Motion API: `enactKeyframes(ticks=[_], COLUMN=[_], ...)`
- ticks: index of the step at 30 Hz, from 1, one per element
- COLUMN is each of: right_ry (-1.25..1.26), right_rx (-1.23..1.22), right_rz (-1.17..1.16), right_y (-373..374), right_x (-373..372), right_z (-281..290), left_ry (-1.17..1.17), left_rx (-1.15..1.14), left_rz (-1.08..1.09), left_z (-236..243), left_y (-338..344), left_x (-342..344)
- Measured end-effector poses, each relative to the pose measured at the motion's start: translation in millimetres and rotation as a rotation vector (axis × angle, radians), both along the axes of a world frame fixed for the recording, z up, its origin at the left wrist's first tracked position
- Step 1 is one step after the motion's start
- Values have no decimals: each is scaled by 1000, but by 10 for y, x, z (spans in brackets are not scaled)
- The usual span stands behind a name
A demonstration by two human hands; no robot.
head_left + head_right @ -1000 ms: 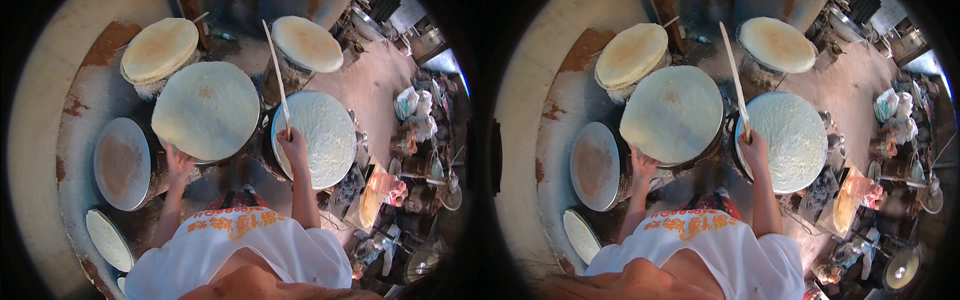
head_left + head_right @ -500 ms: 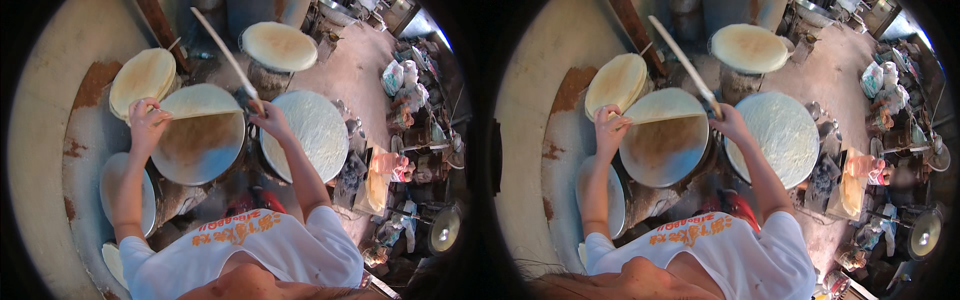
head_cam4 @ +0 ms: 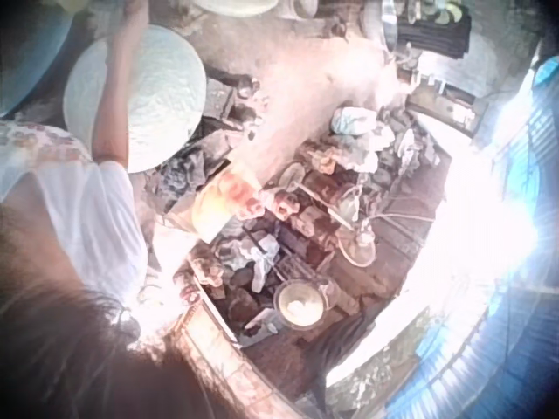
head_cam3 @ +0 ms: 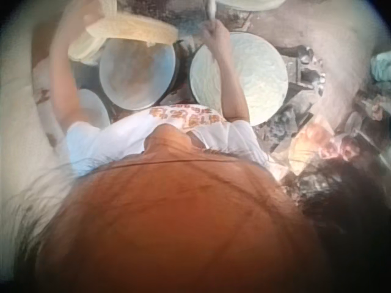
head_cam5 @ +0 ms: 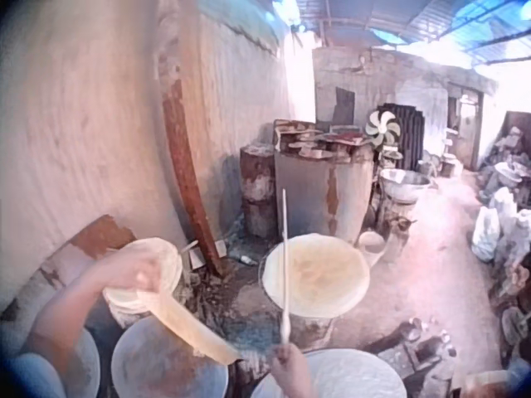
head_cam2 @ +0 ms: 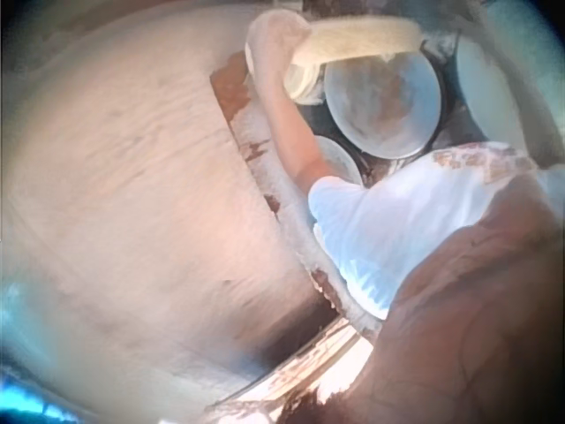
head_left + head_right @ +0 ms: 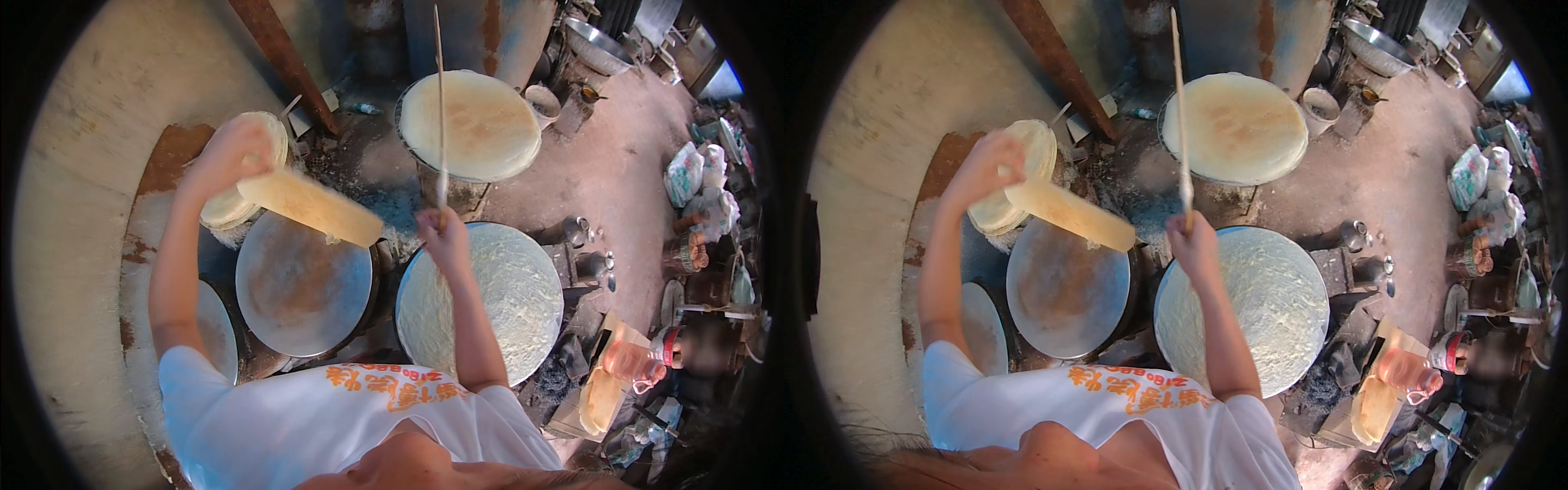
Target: The person prepares and cooks flatbreads using a large ladle to pour batter onto circular griddles and a long wooden stick to flip and remove them. They move between several griddles, pouring batter, spreading it, and then lifting the cooked breads to place them on a stack.
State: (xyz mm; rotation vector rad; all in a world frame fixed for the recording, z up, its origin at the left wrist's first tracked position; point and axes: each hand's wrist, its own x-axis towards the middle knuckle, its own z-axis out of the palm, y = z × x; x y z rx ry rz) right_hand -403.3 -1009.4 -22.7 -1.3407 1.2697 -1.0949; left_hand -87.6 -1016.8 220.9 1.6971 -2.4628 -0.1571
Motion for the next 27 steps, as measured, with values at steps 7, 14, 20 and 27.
enactKeyframes(ticks=[7, 14, 20, 27], right_ry=[466, -271, 276, 1214], right_rx=[122, -7, -367, 226], right_rz=[128, 362, -64, -777], right_y=[276, 1116, 1769, 2156], right_x=[-351, 842, -446, -3978], right_z=[-12, -36, 411, -1188], left_ry=[-101, 1483, 1534, 879], left_rx=[97, 633, 589, -30], left_rz=[146, 233, 566, 725], left_z=[-190, -1743, -2333, -3486], left_y=[1630, 2082, 2438, 2924], left_x=[237, -400, -907, 122])
